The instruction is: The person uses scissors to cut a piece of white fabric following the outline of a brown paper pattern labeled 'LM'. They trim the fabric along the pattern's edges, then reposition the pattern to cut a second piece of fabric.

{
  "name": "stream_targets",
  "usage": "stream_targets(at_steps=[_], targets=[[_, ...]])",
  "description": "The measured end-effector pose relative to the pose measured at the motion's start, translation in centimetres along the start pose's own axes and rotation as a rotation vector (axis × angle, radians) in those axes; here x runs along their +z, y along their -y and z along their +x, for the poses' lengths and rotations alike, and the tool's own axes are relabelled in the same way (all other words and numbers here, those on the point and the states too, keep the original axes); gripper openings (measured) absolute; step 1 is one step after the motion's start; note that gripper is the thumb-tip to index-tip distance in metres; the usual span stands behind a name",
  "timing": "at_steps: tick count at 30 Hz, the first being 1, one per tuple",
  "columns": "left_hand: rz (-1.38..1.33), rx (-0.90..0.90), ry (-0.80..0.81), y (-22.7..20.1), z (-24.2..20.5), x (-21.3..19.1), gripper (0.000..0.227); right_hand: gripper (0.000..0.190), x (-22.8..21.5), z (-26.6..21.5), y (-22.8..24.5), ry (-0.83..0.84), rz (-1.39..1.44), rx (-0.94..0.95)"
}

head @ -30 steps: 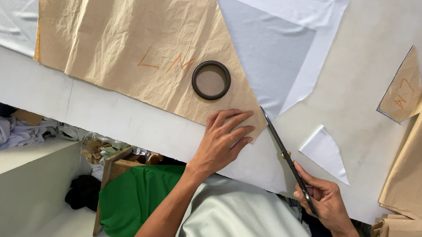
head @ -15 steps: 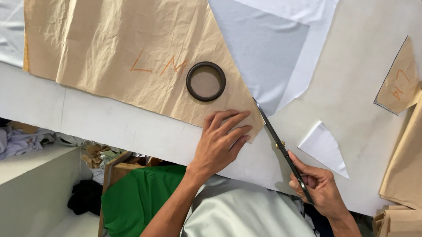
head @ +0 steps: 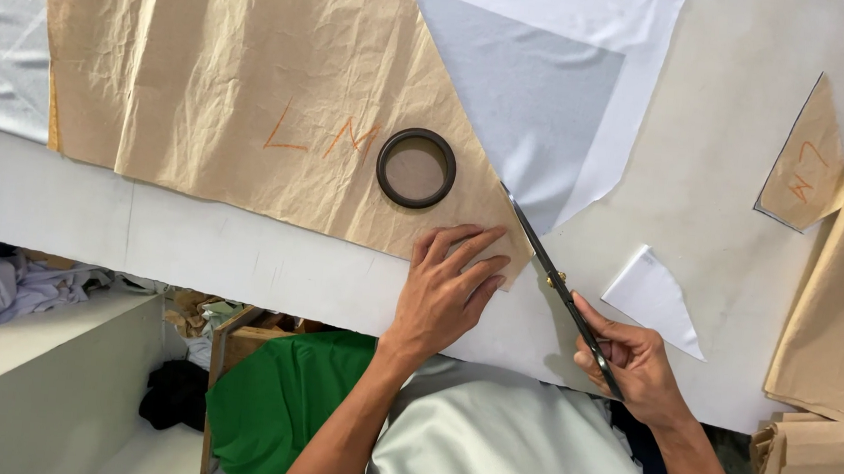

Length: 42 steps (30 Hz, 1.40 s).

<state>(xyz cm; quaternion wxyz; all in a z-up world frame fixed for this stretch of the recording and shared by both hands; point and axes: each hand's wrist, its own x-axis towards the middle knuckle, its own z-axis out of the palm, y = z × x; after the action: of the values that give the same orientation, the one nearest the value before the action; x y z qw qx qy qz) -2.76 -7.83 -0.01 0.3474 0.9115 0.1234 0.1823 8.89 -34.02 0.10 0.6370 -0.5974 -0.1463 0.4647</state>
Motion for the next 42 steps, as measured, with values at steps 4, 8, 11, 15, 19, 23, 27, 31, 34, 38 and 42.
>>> stream_targets(at_steps=[4, 8, 11, 15, 19, 23, 27, 31, 34, 38, 42], targets=[[-0.003, -0.007, 0.011, 0.0, 0.0, -0.1, 0.013, 0.063, 0.2, 0.0, 0.3, -0.011, -0.045, 0.013], [0.01, -0.005, 0.007, 0.1, 0.0, 0.0, 0.013, 0.065, -0.3, 0.6, -0.2, -0.02, -0.036, 0.007], [0.003, -0.007, 0.008, 0.0, 0.0, -0.1, 0.013, 0.064, 0.7, 1.6, 0.1, -0.017, -0.029, -0.002], [-0.006, -0.001, -0.003, 0.1, 0.1, -0.1, 0.013, 0.064, 1.4, 2.0, 0.5, -0.027, -0.021, 0.007], [-0.01, -0.001, -0.009, 0.2, 0.0, 0.0, 0.012, 0.064, 1.8, 2.0, 0.9, -0.047, -0.023, 0.009], [-0.004, 0.006, -0.017, 0.2, 0.1, 0.0, 0.013, 0.064, 0.5, 1.6, -0.3, -0.049, 0.092, 0.044], [0.001, 0.002, -0.012, 0.2, 0.1, -0.1, 0.013, 0.065, 1.6, 2.8, 0.8, -0.046, 0.079, 0.033], [-0.016, -0.013, -0.008, 0.1, 0.1, -0.2, 0.013, 0.063, 1.9, 3.6, 1.0, -0.037, 0.042, 0.021], [-0.026, -0.019, -0.007, 0.2, 0.1, -0.1, 0.013, 0.063, 2.1, 3.9, 1.4, -0.026, 0.0, 0.019], [-0.019, -0.011, -0.01, 0.3, 0.1, -0.2, 0.013, 0.063, 1.9, 3.8, 1.3, -0.035, 0.004, 0.028], [-0.017, -0.012, -0.011, 0.3, 0.1, -0.2, 0.013, 0.064, 1.7, 4.6, 1.5, -0.022, 0.061, 0.037]])
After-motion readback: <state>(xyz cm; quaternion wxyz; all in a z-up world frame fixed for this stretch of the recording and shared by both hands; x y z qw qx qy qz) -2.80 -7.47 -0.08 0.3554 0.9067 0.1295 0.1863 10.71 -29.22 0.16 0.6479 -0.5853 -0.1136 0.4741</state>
